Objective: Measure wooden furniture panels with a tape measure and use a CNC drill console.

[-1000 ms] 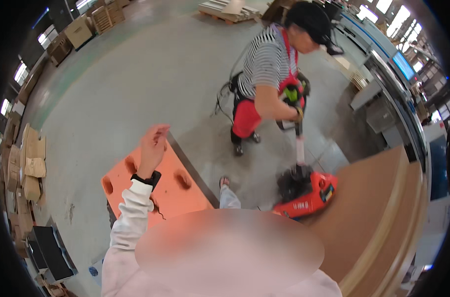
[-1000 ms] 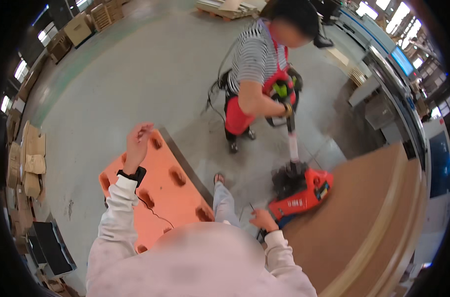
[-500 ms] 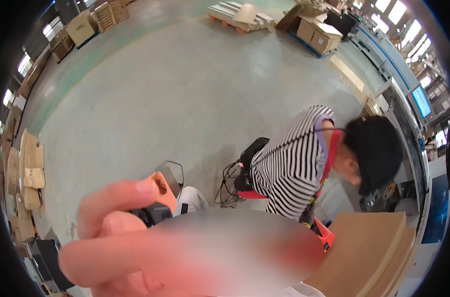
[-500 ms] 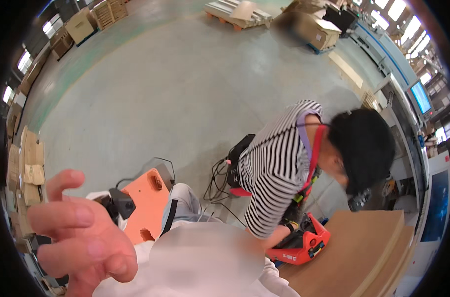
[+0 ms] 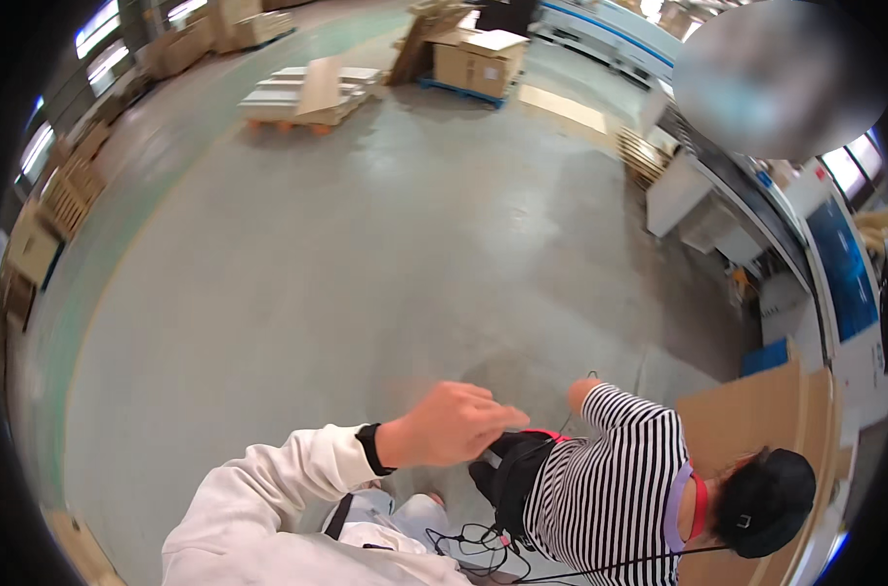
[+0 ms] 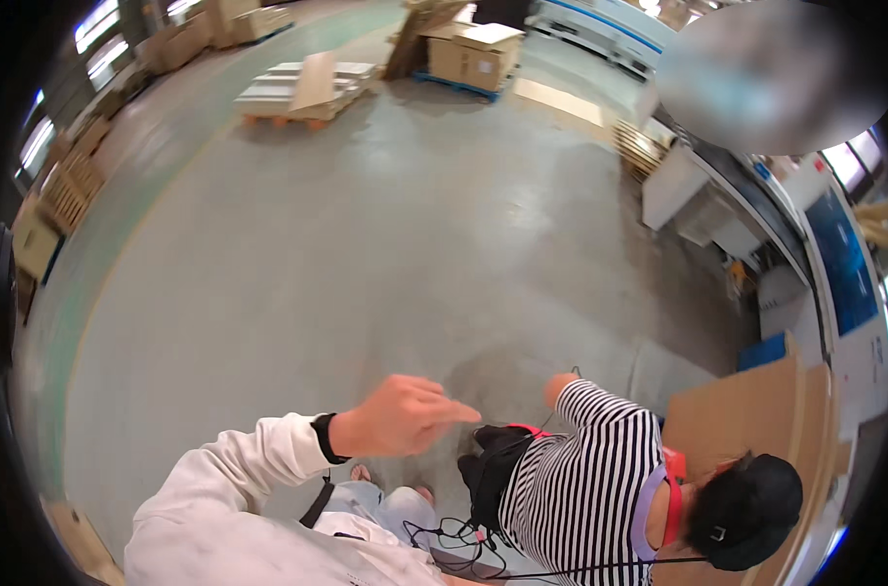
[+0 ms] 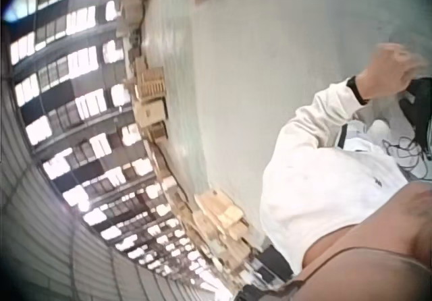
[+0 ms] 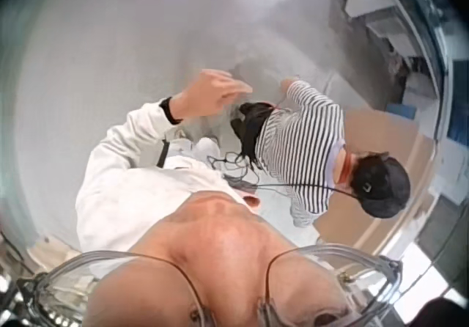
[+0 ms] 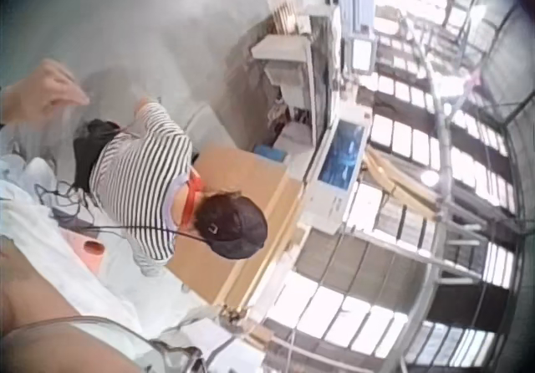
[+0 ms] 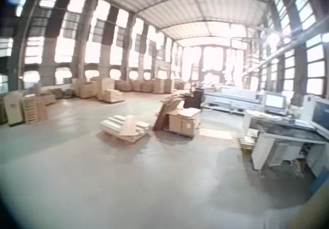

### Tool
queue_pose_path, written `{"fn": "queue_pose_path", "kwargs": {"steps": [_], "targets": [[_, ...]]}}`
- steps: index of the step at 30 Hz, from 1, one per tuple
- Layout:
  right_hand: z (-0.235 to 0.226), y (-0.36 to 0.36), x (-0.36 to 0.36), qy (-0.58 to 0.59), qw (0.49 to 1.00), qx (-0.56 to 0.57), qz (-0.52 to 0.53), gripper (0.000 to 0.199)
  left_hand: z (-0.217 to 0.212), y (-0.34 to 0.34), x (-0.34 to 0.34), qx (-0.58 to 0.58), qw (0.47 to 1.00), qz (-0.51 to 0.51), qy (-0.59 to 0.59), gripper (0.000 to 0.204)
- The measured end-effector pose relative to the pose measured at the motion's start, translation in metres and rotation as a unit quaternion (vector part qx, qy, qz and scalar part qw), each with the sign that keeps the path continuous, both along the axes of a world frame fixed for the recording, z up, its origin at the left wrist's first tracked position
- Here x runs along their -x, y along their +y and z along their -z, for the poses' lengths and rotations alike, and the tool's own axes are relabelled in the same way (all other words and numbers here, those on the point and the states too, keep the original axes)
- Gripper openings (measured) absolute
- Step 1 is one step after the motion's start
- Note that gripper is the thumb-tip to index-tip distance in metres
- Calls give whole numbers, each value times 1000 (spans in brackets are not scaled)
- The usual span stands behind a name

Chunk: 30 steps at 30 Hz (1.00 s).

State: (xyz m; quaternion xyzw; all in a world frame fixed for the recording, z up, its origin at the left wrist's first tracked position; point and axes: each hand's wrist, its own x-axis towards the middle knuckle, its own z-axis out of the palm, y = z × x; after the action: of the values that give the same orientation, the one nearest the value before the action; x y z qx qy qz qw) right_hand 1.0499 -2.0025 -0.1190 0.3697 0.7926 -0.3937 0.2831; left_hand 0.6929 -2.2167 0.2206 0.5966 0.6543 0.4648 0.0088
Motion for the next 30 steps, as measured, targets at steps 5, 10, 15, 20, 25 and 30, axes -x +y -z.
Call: {"fn": "queue_pose_path", "kwargs": {"steps": [5,10,15,20,25,30], "targets": [[-15,-20,32,3,995,-6,96,39,90,97,103,64,984,164,-4,43],[-11,-15,108,39,978,-28,202,38,283,98,275,466,872,126,81,49],[-14,-3,254,103,967,0,232,37,372,-130,503,708,699,-98,32,37],[-8,99,296,86,960,-54,262,36,319,-172,588,708,669,-153,-165,47],[16,167,422,107,951,-53,286,34,365,33,699,586,798,-62,131,44],[-9,153,496,79,908,-53,408,34,410,344,811,700,620,198,296,38]]}}
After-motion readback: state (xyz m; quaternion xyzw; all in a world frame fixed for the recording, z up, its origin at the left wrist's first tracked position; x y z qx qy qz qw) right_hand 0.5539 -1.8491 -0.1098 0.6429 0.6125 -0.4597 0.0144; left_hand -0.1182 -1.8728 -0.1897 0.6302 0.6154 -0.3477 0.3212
